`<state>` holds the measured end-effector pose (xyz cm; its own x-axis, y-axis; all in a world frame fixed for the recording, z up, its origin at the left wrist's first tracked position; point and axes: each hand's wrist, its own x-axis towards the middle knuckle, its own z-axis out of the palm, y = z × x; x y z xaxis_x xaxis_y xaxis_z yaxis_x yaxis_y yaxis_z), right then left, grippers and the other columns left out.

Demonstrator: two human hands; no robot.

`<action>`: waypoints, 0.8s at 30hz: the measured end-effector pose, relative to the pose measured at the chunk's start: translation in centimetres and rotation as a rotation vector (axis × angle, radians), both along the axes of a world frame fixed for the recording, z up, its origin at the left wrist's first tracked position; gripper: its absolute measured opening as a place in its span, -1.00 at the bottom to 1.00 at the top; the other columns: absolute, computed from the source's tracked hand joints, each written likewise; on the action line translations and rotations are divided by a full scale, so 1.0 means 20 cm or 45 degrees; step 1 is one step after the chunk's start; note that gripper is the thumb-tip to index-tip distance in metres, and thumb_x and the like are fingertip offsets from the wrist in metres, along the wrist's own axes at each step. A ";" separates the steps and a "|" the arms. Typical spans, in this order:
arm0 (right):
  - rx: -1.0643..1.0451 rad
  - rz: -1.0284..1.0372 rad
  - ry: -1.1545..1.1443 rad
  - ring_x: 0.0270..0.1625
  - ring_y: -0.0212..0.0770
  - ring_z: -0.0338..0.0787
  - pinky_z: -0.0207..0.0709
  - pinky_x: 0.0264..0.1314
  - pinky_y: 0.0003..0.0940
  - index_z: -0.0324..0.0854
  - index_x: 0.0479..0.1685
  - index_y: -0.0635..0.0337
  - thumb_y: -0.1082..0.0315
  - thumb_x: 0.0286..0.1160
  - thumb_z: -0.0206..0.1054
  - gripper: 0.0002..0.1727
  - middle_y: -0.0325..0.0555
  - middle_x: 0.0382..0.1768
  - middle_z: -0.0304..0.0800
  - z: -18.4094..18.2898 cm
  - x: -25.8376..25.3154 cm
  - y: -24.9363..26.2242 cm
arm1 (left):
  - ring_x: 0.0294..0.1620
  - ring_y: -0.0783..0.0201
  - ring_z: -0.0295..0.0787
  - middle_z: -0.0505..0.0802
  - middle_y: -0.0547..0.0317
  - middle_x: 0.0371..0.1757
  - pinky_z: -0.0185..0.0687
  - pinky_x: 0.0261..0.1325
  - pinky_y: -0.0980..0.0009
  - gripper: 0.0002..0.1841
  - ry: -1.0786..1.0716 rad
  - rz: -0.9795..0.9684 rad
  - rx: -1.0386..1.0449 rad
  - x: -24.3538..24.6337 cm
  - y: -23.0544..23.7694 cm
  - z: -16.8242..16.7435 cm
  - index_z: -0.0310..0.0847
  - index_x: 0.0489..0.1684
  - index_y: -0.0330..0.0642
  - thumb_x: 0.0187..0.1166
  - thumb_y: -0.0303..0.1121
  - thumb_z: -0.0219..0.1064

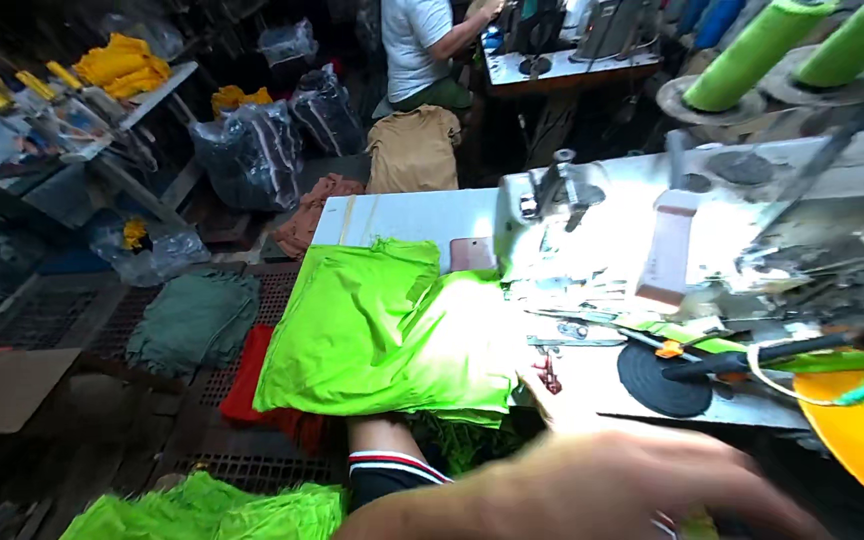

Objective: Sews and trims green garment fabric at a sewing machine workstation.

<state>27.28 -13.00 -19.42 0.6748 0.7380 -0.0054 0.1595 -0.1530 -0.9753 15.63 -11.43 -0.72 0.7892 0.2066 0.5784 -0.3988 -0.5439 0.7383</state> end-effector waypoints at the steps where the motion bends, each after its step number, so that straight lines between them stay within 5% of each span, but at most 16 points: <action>1: 0.033 -0.002 0.041 -0.31 -0.50 0.73 0.68 -0.16 -0.52 0.68 -0.06 0.41 0.42 0.48 0.41 -0.79 -0.16 -0.35 0.79 -0.01 0.01 -0.02 | -0.15 0.45 0.84 0.91 0.32 -0.22 0.76 0.00 0.40 -0.71 0.229 0.104 0.188 0.00 0.14 -0.14 0.89 -0.16 -0.05 0.61 -0.05 0.39; 4: 0.124 0.094 0.077 -0.26 -0.53 0.79 0.72 -0.15 -0.53 0.69 0.09 0.26 0.28 0.45 0.42 -0.69 -0.31 -0.26 0.86 0.06 0.04 -0.08 | 0.03 0.17 0.85 0.90 0.12 -0.05 0.75 0.12 0.04 -0.58 0.919 0.310 0.510 -0.06 0.49 -0.41 0.81 0.03 -0.03 0.80 0.02 0.07; 7: 0.119 0.175 0.108 -0.30 -0.47 0.77 0.70 -0.19 -0.51 0.68 0.12 0.17 0.23 0.52 0.44 -0.70 -0.29 -0.27 0.84 0.09 0.07 -0.05 | 0.06 -0.03 0.82 0.84 -0.04 -0.04 0.69 0.12 -0.09 -0.47 1.229 0.284 0.727 -0.19 0.66 -0.42 0.77 -0.01 -0.15 0.82 0.09 -0.01; 10: 0.148 0.165 -0.217 -0.37 -0.52 0.69 0.60 -0.28 -0.56 0.72 0.11 0.12 0.12 0.55 0.41 -0.68 -0.31 -0.26 0.83 0.12 0.08 0.01 | -0.09 0.04 0.84 0.83 0.04 -0.22 0.73 -0.01 0.00 -0.62 1.088 0.271 0.829 -0.28 0.65 -0.33 0.76 -0.18 -0.12 0.78 -0.07 0.09; 12: 0.269 0.172 -0.507 -0.22 -0.48 0.73 0.66 -0.14 -0.54 0.77 0.16 0.10 0.14 0.55 0.37 -0.66 -0.22 -0.06 0.85 0.20 0.07 0.04 | -0.03 -0.05 0.88 0.90 -0.02 -0.13 0.71 0.03 -0.09 -0.66 1.060 0.256 0.832 -0.27 0.54 -0.18 0.84 -0.07 -0.11 0.77 -0.15 0.14; 16: 0.417 0.771 -0.875 0.19 -0.12 0.82 0.71 0.18 -0.14 0.77 0.22 0.08 0.38 0.29 0.29 -0.56 0.00 0.23 0.80 0.34 0.13 0.02 | -0.31 0.24 0.81 0.82 0.28 -0.33 0.74 -0.35 0.26 -0.79 0.592 0.219 1.116 -0.27 0.47 -0.22 0.83 -0.25 0.08 0.64 -0.18 0.25; 20: 0.345 0.922 -0.651 -0.22 -0.18 0.81 0.69 -0.19 -0.17 0.76 -0.14 0.19 0.24 0.39 0.40 -0.77 -0.03 -0.28 0.81 0.25 0.16 -0.09 | -0.34 0.23 0.82 0.82 0.29 -0.39 0.73 -0.36 0.13 -0.64 0.740 0.199 1.128 -0.28 0.69 -0.20 0.80 -0.28 0.10 0.62 0.13 0.25; 24: 0.287 0.783 -0.364 -0.05 -0.37 0.85 0.73 0.12 -0.37 0.83 -0.02 0.21 0.35 0.53 0.37 -0.80 -0.10 -0.12 0.91 0.14 0.12 -0.13 | -0.04 0.16 0.87 0.87 0.18 -0.11 0.79 -0.04 0.04 -0.66 0.872 0.243 1.109 -0.27 1.04 -0.13 0.78 -0.19 -0.02 0.69 -0.02 0.18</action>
